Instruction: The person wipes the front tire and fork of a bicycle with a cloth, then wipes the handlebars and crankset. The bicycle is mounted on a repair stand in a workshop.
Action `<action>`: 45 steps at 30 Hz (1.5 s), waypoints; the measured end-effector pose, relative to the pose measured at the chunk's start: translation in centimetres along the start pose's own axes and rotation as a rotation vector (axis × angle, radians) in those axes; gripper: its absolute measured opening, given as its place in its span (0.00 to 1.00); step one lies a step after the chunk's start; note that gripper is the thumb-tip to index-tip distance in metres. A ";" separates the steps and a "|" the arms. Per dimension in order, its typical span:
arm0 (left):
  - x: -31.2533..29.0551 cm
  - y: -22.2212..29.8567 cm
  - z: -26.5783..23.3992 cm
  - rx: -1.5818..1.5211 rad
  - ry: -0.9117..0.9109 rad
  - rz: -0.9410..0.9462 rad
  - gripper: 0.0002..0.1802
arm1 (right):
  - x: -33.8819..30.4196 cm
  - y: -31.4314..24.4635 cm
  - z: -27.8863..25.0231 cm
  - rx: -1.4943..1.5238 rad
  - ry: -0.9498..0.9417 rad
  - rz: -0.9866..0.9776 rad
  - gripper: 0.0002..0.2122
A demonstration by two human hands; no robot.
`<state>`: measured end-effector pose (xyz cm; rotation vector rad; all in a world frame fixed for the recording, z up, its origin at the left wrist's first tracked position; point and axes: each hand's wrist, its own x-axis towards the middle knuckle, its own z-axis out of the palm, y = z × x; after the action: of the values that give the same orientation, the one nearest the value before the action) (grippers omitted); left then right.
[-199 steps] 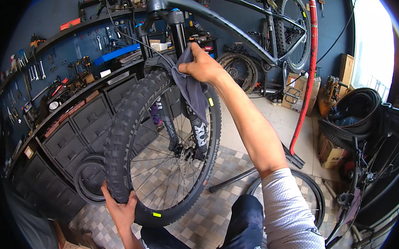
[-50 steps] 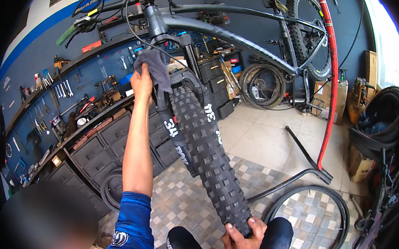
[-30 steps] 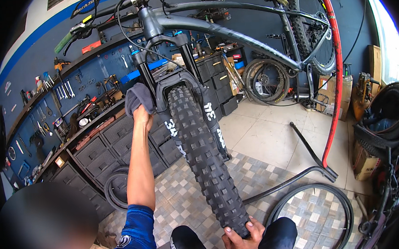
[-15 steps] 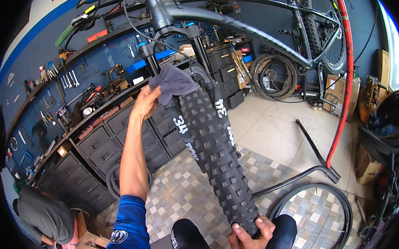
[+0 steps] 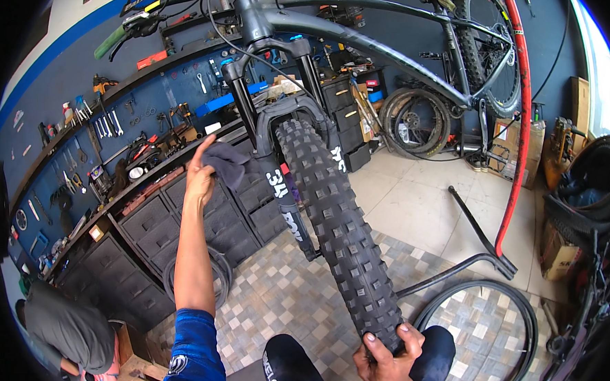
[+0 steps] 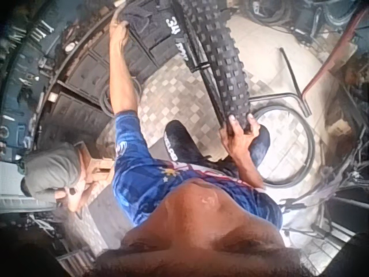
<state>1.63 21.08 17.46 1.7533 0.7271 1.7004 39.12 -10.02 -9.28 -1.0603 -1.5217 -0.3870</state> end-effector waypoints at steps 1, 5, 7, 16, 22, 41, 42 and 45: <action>-0.1 0.2 0.1 -0.040 0.106 -0.063 0.45 | 0.0 0.0 0.0 -0.006 -0.007 0.002 0.35; 1.8 1.4 4.1 -0.304 -0.142 -0.031 0.30 | 0.4 -0.1 -0.3 0.002 -0.036 -0.011 0.35; 4.1 1.2 8.3 -0.108 -0.047 0.006 0.25 | 0.7 -0.3 -0.4 -0.016 -0.024 -0.018 0.35; 2.7 -1.0 7.3 0.216 -0.219 0.063 0.19 | 2.6 -0.6 -1.0 -0.016 -0.063 -0.019 0.35; -2.0 -2.9 3.2 0.805 -0.185 0.172 0.18 | 4.1 -0.9 -0.5 0.024 -0.045 0.006 0.35; -53.3 -23.9 9.9 0.520 -0.902 -1.025 0.23 | -11.0 10.4 7.0 0.274 -1.187 0.471 0.28; -54.0 -24.0 10.9 0.439 -0.914 -1.037 0.23 | -12.5 10.4 8.2 0.269 -1.313 0.347 0.32; -55.0 -23.6 12.4 0.154 -0.767 -1.139 0.23 | -15.8 10.1 11.2 0.205 -1.592 0.194 0.32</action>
<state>12.30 -3.57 -37.49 1.4084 1.1492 0.1986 38.75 -2.61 -29.81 -1.3703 -2.6534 1.0061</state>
